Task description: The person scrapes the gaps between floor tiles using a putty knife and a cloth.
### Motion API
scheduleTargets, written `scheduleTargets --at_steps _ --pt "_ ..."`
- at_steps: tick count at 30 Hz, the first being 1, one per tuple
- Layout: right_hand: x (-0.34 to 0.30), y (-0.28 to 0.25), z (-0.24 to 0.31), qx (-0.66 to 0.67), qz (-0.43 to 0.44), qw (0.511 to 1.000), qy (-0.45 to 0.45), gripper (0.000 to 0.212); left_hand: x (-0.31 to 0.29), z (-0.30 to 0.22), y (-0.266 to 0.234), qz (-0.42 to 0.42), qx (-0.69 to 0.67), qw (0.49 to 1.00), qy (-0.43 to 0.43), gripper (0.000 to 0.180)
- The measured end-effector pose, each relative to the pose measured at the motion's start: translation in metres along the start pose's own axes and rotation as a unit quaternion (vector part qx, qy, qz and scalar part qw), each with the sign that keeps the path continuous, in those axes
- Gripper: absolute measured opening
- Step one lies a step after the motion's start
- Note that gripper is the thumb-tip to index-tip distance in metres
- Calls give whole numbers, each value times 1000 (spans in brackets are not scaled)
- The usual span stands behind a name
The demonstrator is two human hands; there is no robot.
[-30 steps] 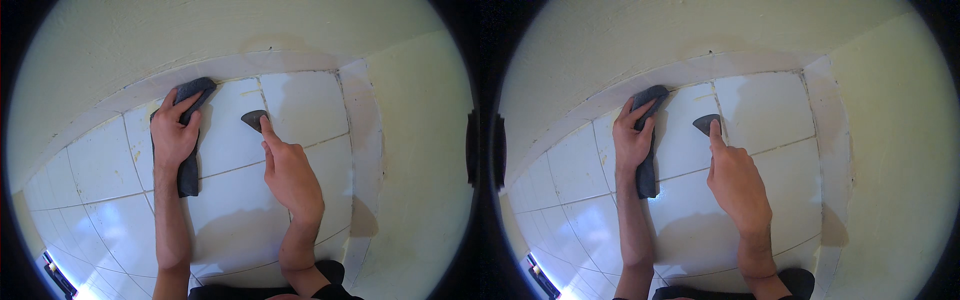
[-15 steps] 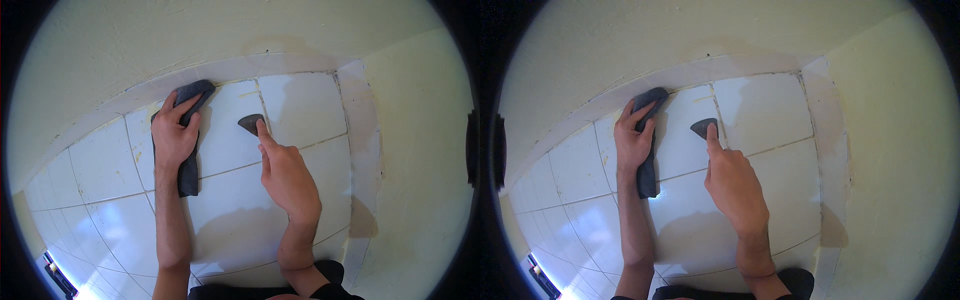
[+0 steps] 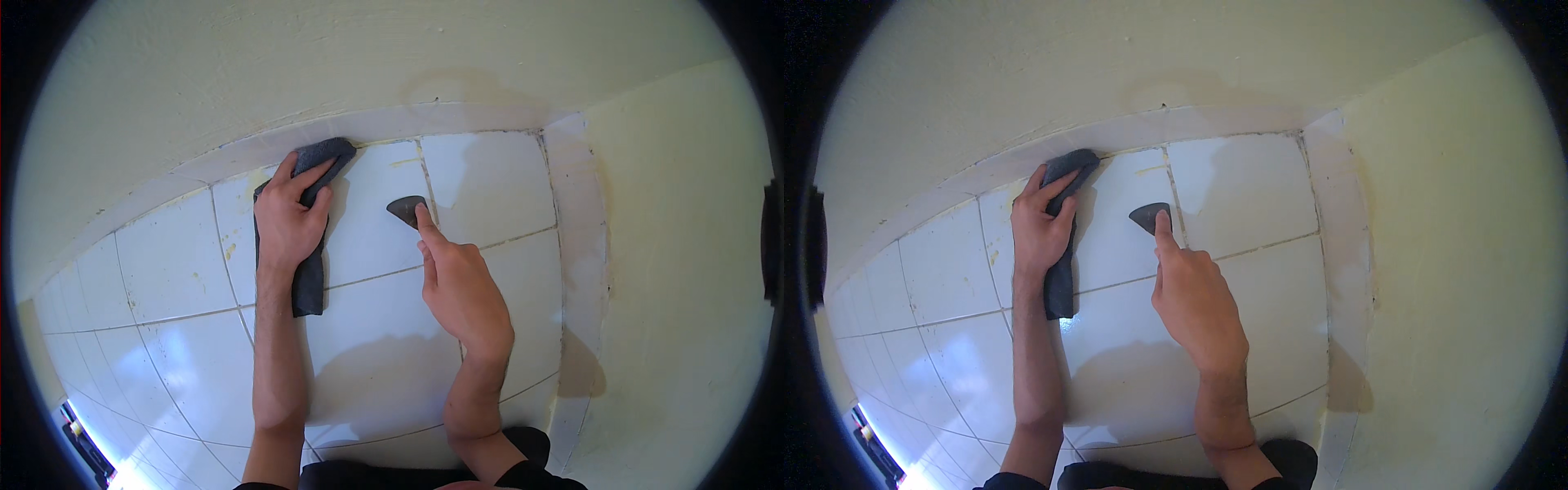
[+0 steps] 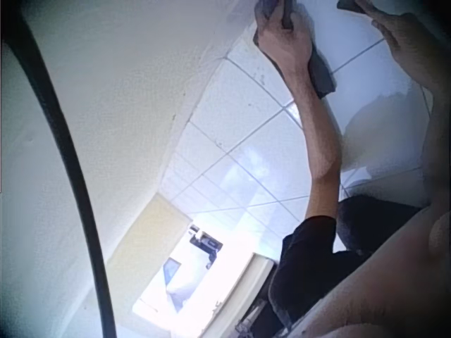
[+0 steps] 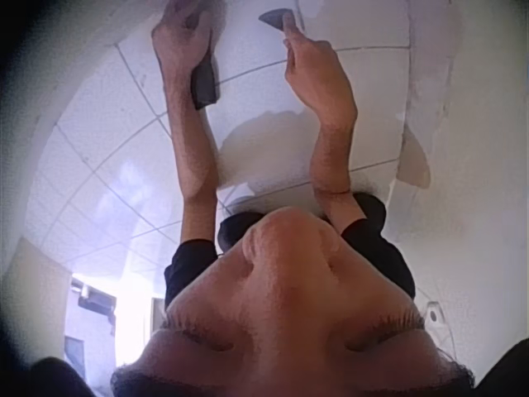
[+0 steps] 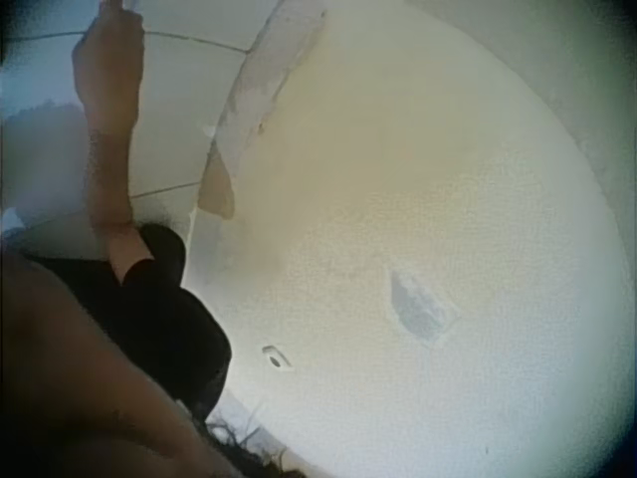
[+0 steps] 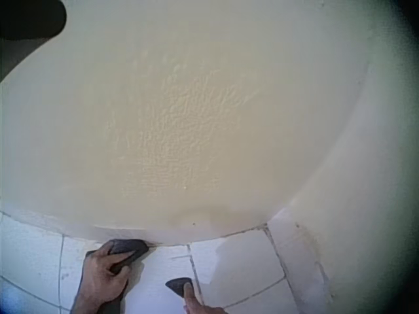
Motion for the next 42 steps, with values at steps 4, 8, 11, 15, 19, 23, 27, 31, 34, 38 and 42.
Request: scheduleTargets --at_steps 4,8,11,15,19,23,27,31,34,38,42 --pt "3 4 -7 32 -32 999 11 47 0 -6 0 9 -1 1000 -4 37" --pt "-1 2 -6 0 -2 1000 16 47 -1 -1 1 0 8 1000 13 36" --pt "2 3 -9 15 -32 999 -21 48 1 -2 2 8 9 1000 -4 36" --pt "-1 3 -10 16 -40 999 -28 48 0 -2 0 7 12 1000 -13 37" --pt "6 5 -10 10 -46 999 -17 47 1 -5 1 9 5 1000 -9 36" --pt "-1 1 -6 -20 11 1000 16 45 -1 -2 2 -1 12 1000 -1 36" --pt "0 1 -5 -24 -2 1000 9 47 0 -5 2 0 9 1000 10 36" --pt "0 4 -7 -21 -12 1000 9 48 0 -5 0 -2 2 1000 3 36" --pt "2 7 -3 -49 -20 999 2 49 -1 -5 1 4 -4 1000 -10 36" --pt "0 6 -5 -48 21 998 19 49 -1 -4 2 -5 21 1000 19 36" --pt "0 8 -3 -39 -8 999 4 49 0 -4 2 7 -9 1000 -12 36"
Point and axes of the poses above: each hand's wrist, its own x-axis towards the middle knuckle, its own y-axis out of the palm, z = x × y, the point moved 4 cm from there along x, towards the middle knuckle, and after that the axes turned 6 degrees about -x, right-handed, at the moved point
